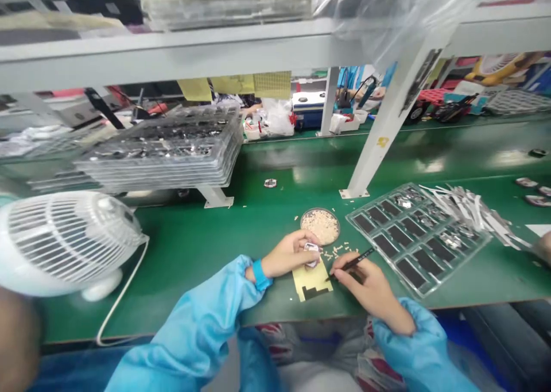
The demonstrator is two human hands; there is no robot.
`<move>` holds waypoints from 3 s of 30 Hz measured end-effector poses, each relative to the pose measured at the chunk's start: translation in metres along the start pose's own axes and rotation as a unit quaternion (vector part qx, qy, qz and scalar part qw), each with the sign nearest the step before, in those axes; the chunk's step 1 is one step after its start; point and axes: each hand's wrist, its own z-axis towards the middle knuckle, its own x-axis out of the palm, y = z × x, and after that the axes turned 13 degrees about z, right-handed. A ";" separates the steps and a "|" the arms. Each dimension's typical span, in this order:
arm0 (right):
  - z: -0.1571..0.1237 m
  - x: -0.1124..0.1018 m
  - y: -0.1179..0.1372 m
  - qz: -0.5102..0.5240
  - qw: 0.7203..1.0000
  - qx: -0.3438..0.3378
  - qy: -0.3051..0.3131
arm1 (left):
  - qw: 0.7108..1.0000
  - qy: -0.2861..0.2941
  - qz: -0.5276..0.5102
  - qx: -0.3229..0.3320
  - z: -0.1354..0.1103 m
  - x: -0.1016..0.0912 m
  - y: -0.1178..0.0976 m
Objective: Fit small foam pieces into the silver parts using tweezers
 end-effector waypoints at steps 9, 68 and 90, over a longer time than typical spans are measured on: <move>0.002 0.020 -0.011 -0.049 0.993 -0.033 0.098 | 0.977 -0.017 0.214 0.001 0.002 -0.015 0.021; 0.009 0.016 -0.008 -0.045 0.968 -0.236 -0.066 | 0.993 -0.059 0.099 -0.031 -0.005 0.002 0.002; 0.007 0.018 -0.007 -0.060 0.946 -0.281 -0.150 | 0.992 -0.012 -0.023 -0.120 -0.005 0.003 0.000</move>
